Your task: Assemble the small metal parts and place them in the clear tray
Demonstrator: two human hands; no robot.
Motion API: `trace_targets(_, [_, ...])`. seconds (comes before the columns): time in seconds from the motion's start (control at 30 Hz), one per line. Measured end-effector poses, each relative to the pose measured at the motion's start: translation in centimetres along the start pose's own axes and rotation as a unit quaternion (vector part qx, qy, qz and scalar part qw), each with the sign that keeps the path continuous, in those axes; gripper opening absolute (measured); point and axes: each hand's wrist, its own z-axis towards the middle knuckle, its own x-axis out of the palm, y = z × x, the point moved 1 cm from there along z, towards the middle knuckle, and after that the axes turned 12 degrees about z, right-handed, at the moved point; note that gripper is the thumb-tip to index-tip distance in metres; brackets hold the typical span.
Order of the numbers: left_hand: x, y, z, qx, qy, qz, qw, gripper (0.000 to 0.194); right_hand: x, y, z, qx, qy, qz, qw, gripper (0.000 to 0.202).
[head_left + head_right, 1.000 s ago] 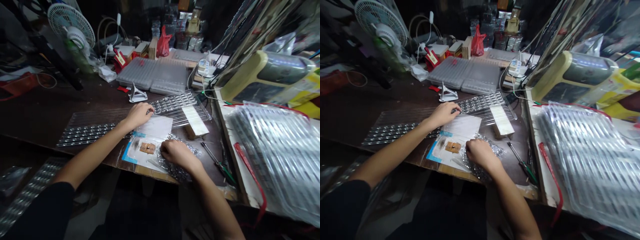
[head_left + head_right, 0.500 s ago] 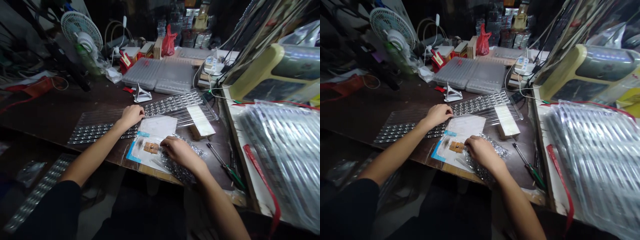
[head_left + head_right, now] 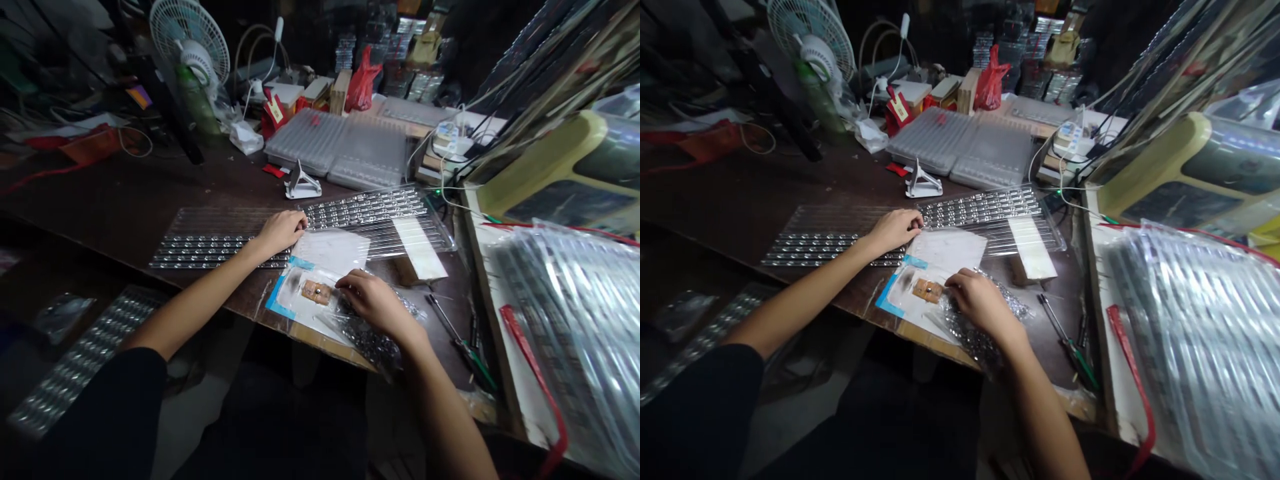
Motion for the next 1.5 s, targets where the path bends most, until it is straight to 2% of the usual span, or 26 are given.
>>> trace_targets(0.1, [0.0, -0.2, -0.1, -0.021, -0.011, -0.025, 0.999, 0.026, -0.1, 0.1, 0.1, 0.001, 0.000, 0.007, 1.000, 0.020])
trace_targets(0.2, [-1.0, -0.4, -0.9, -0.009, -0.032, -0.066, 0.997, 0.032, -0.2, 0.1, 0.2, 0.004, 0.004, 0.008, 1.000, 0.020])
trace_targets(0.3, [-2.5, -1.0, -3.2, 0.036, -0.046, -0.121, 0.991, 0.029, -0.2, 0.1, 0.1, 0.007, 0.002, 0.004, 1.000, 0.021])
trace_targets(0.37, [-2.9, -1.9, -5.4, 0.061, -0.033, -0.158, 0.985, 0.025, -0.1, 0.0, 0.1, 0.009, -0.002, 0.000, 1.000, 0.022])
trace_targets(0.47, [-2.0, -3.6, -9.2, 0.077, -0.004, -0.199, 0.977, 0.025, 0.1, 0.2, 0.0, 0.010, -0.009, -0.004, 1.000, 0.024])
trace_targets(0.6, [0.1, -5.3, -12.4, 0.051, -0.031, -0.205, 0.977, 0.023, 0.5, 0.5, 0.1, 0.006, -0.011, -0.006, 1.000, 0.030])
trace_targets(0.77, [0.9, -6.2, -12.5, -0.007, -0.074, -0.276, 0.958, 0.012, 1.2, 0.4, 0.6, 0.012, -0.024, -0.004, 1.000, 0.027])
trace_targets(0.87, [0.8, -6.5, -12.3, 0.000, -0.073, -0.310, 0.948, 0.009, 1.4, 0.1, 0.8, 0.010, -0.033, 0.011, 0.999, 0.024])
trace_targets(1.1, [0.9, -6.9, -12.5, 0.015, -0.080, -0.282, 0.956, 0.009, 1.8, -0.1, 0.9, -0.015, -0.060, 0.045, 0.997, 0.023])
trace_targets(1.33, [0.8, -7.0, -12.5, 0.005, -0.084, -0.280, 0.956, 0.011, 2.3, 0.6, 1.1, -0.008, -0.029, 0.053, 0.998, 0.024])
trace_targets(1.5, [0.7, -6.9, -12.4, 0.005, -0.101, -0.291, 0.951, 0.010, 2.3, 0.5, 1.2, -0.005, -0.029, 0.057, 0.998, 0.025])
